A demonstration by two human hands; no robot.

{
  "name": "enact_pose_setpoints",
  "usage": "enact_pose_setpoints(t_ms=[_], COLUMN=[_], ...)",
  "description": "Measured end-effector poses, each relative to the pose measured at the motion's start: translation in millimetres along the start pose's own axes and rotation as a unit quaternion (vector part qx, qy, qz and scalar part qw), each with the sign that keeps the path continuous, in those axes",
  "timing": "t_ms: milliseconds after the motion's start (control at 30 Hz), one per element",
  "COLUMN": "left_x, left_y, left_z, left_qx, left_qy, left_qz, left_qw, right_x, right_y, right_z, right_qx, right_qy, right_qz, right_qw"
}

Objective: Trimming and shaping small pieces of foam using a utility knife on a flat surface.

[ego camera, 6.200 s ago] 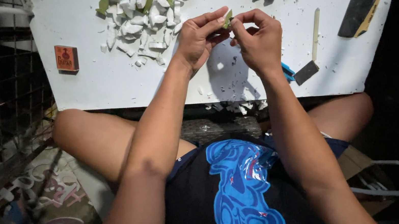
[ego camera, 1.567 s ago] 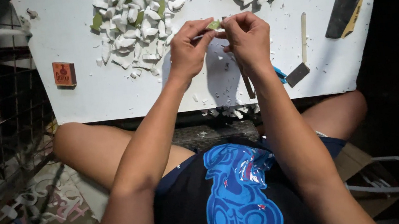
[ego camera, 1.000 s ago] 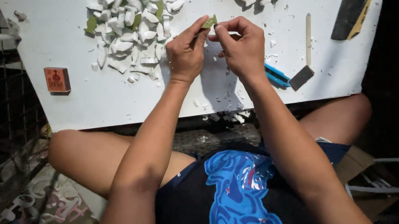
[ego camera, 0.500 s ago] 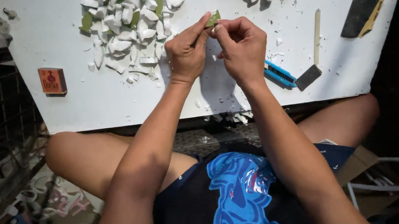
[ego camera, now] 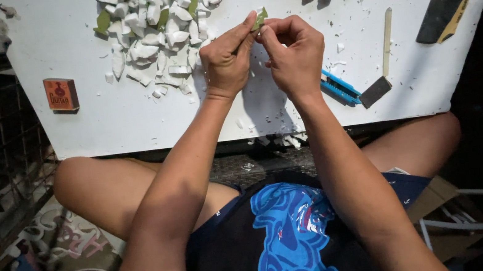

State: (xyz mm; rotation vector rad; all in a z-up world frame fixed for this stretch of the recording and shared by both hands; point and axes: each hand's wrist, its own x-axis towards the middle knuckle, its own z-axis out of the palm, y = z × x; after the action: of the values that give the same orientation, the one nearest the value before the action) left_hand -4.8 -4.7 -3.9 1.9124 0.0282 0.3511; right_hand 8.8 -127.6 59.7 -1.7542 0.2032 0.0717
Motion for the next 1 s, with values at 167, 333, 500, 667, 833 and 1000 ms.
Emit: enact_pose_setpoints(t_ms=[167, 333, 500, 667, 833, 1000], left_x=[0.1, 0.8, 0.4, 1.2, 1.3, 0.8], left_y=[0.1, 1.4, 1.9, 2.7, 2.3, 4.9], left_z=[0.2, -0.4, -0.5, -1.4, -1.3, -2.6], left_qx=[0.0, 0.002, -0.009, -0.032, -0.017, -0.014], left_qy=[0.001, 0.004, 0.003, -0.006, 0.003, 0.003], left_qz=[0.001, 0.007, -0.007, -0.007, -0.006, -0.014], left_qw=[1.0, 1.0, 1.0, 0.999, 1.0, 1.0], right_x=[0.5, 1.3, 1.4, 1.7, 5.2, 4.3], right_y=[-0.5, -1.5, -2.0, -0.7, -1.1, 0.9], right_z=[0.3, 1.5, 2.0, 2.9, -0.4, 0.2], right_qx=[-0.009, -0.012, -0.03, -0.057, -0.067, -0.054], right_qy=[-0.002, -0.004, 0.002, 0.009, -0.005, -0.009], right_qz=[-0.005, -0.022, -0.024, -0.038, -0.034, -0.021], right_qw=[1.0, 1.0, 0.999, 0.998, 0.997, 0.998])
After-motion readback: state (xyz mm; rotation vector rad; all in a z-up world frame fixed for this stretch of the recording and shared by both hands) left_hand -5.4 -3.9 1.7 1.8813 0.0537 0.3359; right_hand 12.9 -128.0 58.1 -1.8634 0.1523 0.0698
